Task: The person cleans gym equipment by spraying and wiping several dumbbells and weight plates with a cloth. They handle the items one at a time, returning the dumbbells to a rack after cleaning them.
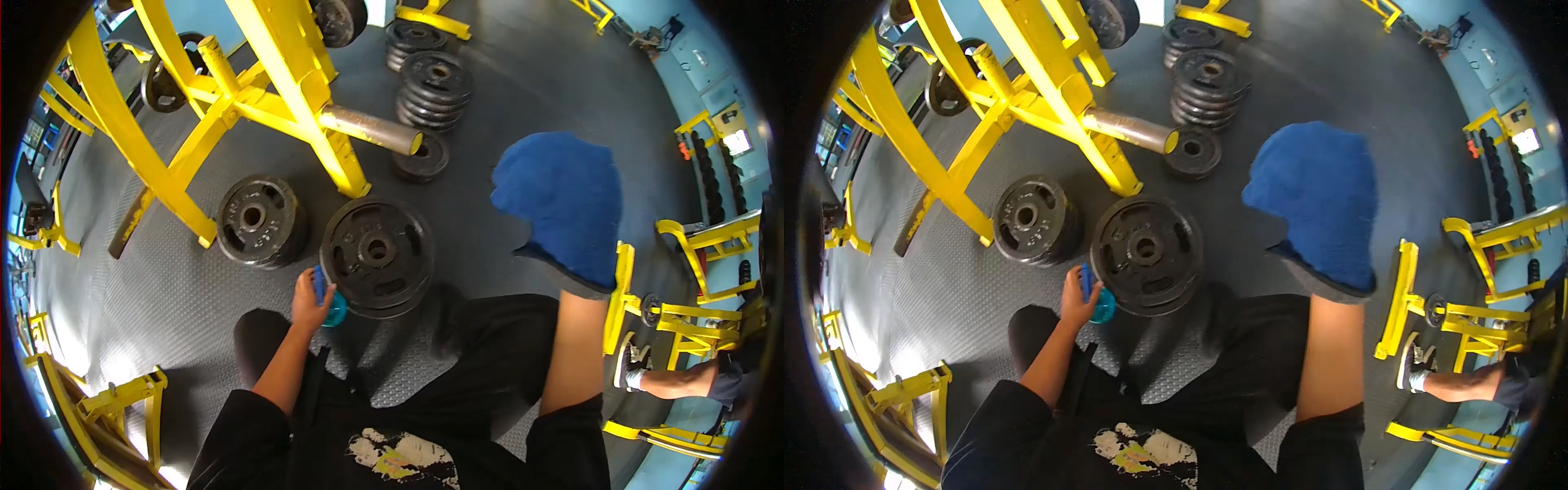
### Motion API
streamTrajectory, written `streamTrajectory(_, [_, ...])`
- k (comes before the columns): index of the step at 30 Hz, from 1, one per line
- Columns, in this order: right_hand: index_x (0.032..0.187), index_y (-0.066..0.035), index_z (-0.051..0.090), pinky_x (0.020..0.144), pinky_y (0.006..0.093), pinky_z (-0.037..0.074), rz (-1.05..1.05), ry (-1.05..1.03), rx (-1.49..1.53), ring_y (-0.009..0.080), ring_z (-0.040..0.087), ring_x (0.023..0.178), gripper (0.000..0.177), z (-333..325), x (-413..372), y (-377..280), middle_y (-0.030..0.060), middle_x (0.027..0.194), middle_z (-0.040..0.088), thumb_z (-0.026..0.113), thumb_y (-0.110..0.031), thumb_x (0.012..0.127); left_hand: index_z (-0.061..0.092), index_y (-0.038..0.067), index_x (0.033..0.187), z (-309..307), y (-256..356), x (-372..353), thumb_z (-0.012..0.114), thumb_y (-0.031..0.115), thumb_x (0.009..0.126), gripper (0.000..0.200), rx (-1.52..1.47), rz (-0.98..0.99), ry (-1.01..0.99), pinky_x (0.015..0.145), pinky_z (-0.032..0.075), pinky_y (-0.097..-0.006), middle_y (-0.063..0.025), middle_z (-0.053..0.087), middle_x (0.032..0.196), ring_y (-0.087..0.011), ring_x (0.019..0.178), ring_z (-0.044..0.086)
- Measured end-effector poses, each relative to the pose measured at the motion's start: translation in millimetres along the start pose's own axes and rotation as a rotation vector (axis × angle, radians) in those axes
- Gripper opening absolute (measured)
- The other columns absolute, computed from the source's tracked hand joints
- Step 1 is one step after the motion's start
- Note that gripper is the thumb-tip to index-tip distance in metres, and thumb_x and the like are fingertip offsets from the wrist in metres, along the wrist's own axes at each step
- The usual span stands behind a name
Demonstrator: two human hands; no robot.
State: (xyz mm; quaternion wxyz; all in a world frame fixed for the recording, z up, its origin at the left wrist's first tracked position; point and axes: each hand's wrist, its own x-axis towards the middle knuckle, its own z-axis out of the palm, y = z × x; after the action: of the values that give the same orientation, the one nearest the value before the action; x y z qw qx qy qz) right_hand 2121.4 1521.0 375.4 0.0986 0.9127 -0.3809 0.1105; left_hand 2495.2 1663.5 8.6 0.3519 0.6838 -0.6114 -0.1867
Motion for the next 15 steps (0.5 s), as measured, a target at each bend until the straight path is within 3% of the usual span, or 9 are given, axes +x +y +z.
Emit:
streamTrajectory(2, [0.112,-0.012,0.065,0.1,0.0423,0.044,-0.013,-0.026,-0.142,0.026,0.061,0.109,0.026,-6.0,-7.2,-3.6,0.0075,0.112,0.066,0.063,-0.02,0.088,0.044,0.006,0.132,1.2,-11.7,0.5,0.078,0.028,0.081,0.066,-0.047,-0.165,-0.032,0.09,0.049,-0.0451,-0.0197,0.057,0.121,-0.0376,0.11,0.059])
streamTrajectory(8, [0.105,-0.008,0.066,0.092,0.0405,0.047,-0.152,-0.154,-0.696,0.0261,0.061,0.101,0.022,10.6,9.8,-6.9,0.0089,0.105,0.065,0.063,-0.016,0.085,0.043,0.008,0.137,-5.2,-10.2,11.7,0.083,0.019,0.075,0.075,-0.131,-0.215,0.102,0.091,0.05,-0.0437,-0.0184,0.059,0.121,-0.0354,0.11,0.06])
streamTrajectory(9, [0.104,-0.008,0.066,0.091,0.0402,0.047,-0.189,-0.169,-0.771,0.0261,0.061,0.099,0.021,17.6,11.0,-7.8,0.0092,0.103,0.065,0.063,-0.016,0.084,0.048,0.01,0.135,-8.5,-11.3,11.5,0.082,0.016,0.076,0.069,-0.161,-0.162,0.102,0.091,0.05,-0.0429,-0.0174,0.061,0.119,-0.0342,0.109,0.06])
streamTrajectory(12, [0.1,-0.006,0.066,0.087,0.0393,0.048,-0.29,-0.195,-0.99,0.0262,0.062,0.095,0.019,41.9,7.0,-15.6,0.0099,0.099,0.065,0.063,-0.013,0.083,0.053,0.01,0.129,-20.0,-17.3,18.6,0.081,0.012,0.076,0.06,-0.163,-0.246,0.026,0.092,0.05,-0.0422,-0.0167,0.061,0.117,-0.0343,0.11,0.06])
streamTrajectory(14, [0.098,-0.005,0.066,0.085,0.0386,0.049,-0.335,-0.225,-1.136,0.0263,0.062,0.093,0.018,61.8,12.7,-15.5,0.0104,0.097,0.065,0.063,-0.012,0.082,0.056,0.011,0.126,-31.5,-23.5,31.0,0.079,0.009,0.077,0.055,-0.127,-0.157,0.015,0.091,0.05,-0.0412,-0.0156,0.061,0.117,-0.0352,0.108,0.06])
streamTrajectory(15, [0.097,-0.005,0.066,0.084,0.0383,0.049,-0.363,-0.243,-1.213,0.0263,0.062,0.091,0.017,73.1,19.0,-18.0,0.0106,0.095,0.065,0.064,-0.011,0.081,0.056,0.011,0.126,-36.4,-27.5,38.7,0.078,0.009,0.076,0.055,-0.084,-0.015,-0.05,0.091,0.051,-0.0415,-0.015,0.061,0.117,-0.0355,0.109,0.06])
